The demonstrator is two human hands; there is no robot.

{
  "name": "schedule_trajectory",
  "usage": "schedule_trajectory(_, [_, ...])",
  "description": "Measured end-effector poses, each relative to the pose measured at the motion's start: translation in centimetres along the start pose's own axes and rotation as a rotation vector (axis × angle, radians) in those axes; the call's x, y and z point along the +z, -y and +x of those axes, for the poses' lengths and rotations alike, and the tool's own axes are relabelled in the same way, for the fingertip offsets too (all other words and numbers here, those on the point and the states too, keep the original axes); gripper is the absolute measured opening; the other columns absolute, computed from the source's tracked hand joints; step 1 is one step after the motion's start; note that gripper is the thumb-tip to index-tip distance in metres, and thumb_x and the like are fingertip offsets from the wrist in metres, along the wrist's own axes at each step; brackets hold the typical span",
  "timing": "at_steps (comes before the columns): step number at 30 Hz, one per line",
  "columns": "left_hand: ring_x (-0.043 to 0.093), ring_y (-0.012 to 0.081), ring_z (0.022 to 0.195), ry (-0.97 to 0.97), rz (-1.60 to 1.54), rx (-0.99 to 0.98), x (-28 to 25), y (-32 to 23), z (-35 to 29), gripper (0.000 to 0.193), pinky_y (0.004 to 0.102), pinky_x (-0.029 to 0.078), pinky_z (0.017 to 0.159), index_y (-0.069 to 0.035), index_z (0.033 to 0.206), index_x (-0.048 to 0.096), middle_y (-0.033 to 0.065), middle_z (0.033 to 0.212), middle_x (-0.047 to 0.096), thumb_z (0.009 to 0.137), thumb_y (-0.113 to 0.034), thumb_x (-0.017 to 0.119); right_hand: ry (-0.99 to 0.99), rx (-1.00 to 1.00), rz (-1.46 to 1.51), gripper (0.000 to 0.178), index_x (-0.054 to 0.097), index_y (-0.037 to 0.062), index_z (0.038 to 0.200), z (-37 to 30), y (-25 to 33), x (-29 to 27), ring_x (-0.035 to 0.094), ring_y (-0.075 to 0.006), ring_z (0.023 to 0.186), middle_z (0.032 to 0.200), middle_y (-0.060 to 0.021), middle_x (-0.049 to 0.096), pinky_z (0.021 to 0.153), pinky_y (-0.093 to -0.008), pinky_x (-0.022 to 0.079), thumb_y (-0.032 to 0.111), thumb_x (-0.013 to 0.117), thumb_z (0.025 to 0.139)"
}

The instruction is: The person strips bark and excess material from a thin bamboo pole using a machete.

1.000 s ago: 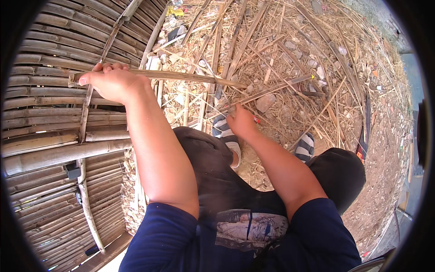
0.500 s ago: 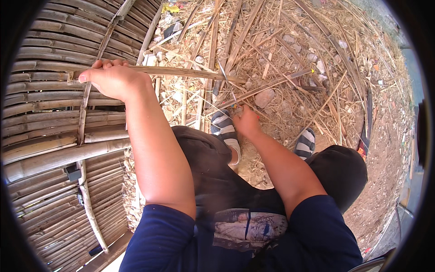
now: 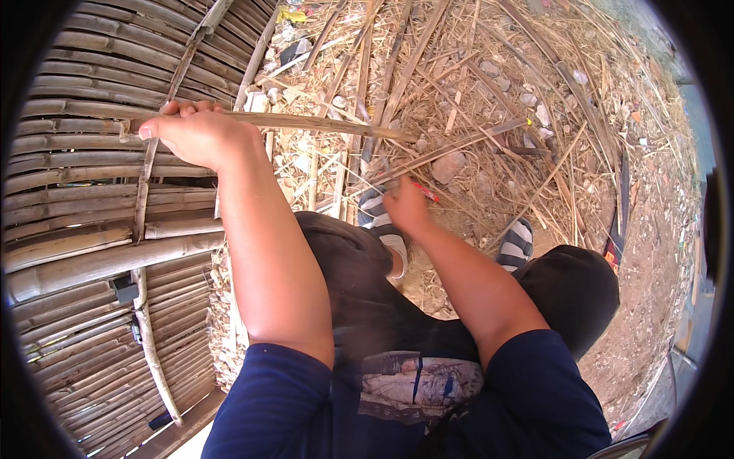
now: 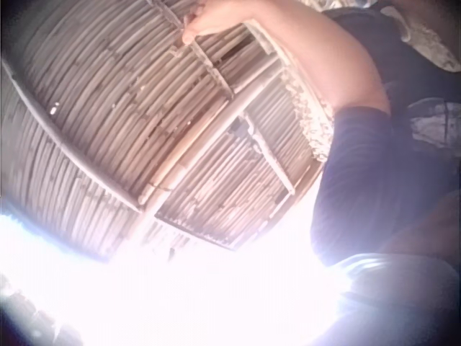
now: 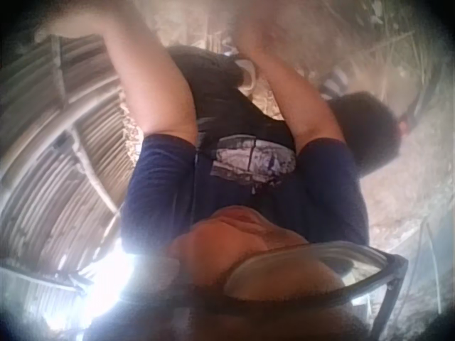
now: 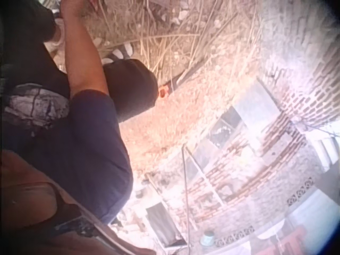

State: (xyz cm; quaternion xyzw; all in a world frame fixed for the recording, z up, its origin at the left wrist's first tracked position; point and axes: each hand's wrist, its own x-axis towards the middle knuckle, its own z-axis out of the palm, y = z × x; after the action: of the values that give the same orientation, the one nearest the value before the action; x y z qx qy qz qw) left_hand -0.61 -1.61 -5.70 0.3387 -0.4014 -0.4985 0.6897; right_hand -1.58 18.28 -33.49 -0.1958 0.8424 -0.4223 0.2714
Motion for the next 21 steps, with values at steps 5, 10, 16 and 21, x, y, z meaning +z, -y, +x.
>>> schedule_trajectory(5, [0.028,0.0148,0.066,0.009,-0.014,-0.048,0.0,-0.2,0.0,0.057,0.0297,0.031,0.060,-0.008,0.096,0.045,0.0002,0.076,0.036,0.108,-0.060,0.023,-0.036,0.057,0.037,0.047,0.059,-0.0063,0.119,0.1,-0.7,-0.9,0.068,-0.0455,0.101,0.102,-0.0300,0.070,0.090,-0.0485,0.053,0.023,0.069,0.084])
schedule_trajectory(10, [0.029,0.0151,0.065,0.058,-0.026,0.007,0.4,0.1,-0.2,0.057,0.0294,0.031,0.059,-0.008,0.097,0.045,-0.0002,0.074,0.037,0.108,-0.059,0.022,0.070,-0.045,0.094,0.039,0.059,-0.0036,0.112,-0.9,5.3,-2.2,0.068,-0.0460,0.093,0.095,-0.0289,0.068,0.082,-0.0520,0.053,0.024,0.068,0.086])
schedule_trajectory(16, [0.029,0.0149,0.065,0.068,0.010,-0.017,0.4,-0.1,-0.5,0.061,0.0294,0.032,0.060,-0.009,0.099,0.045,-0.0007,0.073,0.037,0.107,-0.063,0.018,-0.007,-0.131,0.084,0.044,0.058,-0.0068,0.113,-0.3,4.4,-0.8,0.067,-0.0448,0.078,0.078,-0.0255,0.066,0.073,-0.0500,0.051,0.024,0.071,0.086])
schedule_trajectory(21, [0.030,0.0150,0.066,0.074,0.022,-0.008,-0.1,0.1,0.2,0.062,0.0290,0.033,0.060,-0.008,0.101,0.046,-0.0005,0.074,0.037,0.107,-0.064,0.019,0.055,0.008,0.095,0.048,0.058,-0.0036,0.121,0.0,2.0,-0.5,0.067,-0.0479,0.098,0.097,-0.0320,0.069,0.086,-0.0534,0.053,0.027,0.067,0.086])
